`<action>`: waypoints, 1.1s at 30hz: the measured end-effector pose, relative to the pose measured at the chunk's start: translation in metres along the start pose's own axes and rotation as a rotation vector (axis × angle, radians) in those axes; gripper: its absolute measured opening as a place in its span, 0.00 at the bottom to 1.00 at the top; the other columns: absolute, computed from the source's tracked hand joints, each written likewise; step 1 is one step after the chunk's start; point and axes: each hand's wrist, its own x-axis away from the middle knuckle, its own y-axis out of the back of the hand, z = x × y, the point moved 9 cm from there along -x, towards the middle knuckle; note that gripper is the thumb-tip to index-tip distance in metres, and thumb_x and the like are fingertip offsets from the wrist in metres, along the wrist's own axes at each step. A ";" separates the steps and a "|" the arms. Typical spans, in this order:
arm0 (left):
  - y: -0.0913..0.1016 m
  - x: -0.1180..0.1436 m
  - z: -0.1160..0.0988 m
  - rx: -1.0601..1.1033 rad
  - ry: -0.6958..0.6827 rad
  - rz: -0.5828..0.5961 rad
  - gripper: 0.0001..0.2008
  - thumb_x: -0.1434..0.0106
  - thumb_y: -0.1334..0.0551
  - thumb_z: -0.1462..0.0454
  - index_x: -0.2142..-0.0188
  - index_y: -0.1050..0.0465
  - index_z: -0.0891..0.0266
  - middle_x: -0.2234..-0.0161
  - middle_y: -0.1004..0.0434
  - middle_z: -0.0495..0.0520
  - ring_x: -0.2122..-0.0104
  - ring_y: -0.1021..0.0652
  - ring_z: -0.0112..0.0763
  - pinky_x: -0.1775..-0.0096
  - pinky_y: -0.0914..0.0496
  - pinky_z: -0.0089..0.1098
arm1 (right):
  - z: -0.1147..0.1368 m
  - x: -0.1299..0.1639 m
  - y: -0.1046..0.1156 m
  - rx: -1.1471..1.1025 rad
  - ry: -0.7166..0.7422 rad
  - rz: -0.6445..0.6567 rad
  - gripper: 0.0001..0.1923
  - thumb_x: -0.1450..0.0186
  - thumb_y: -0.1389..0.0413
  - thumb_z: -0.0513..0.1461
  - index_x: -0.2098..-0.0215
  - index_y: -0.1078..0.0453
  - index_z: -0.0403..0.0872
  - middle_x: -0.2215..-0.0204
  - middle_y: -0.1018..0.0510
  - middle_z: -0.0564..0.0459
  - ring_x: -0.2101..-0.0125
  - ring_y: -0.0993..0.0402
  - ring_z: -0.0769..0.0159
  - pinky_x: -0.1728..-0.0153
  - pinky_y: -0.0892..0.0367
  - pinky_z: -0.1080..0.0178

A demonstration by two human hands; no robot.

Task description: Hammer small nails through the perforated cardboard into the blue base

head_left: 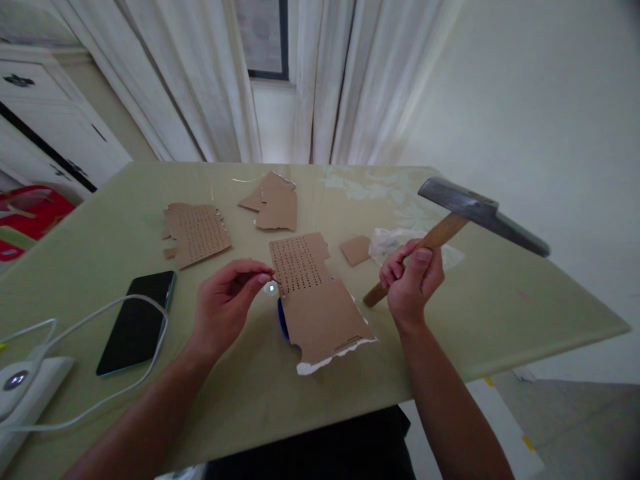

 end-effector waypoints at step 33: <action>-0.019 0.009 -0.010 -0.137 -0.085 0.135 0.05 0.28 0.31 0.63 0.58 0.13 0.53 0.63 0.10 0.48 0.63 0.14 0.32 0.60 0.22 0.30 | 0.001 0.004 -0.005 -0.007 0.014 0.031 0.20 0.22 0.43 0.57 0.62 0.35 0.52 0.80 0.41 0.66 0.86 0.48 0.74 0.87 0.47 0.72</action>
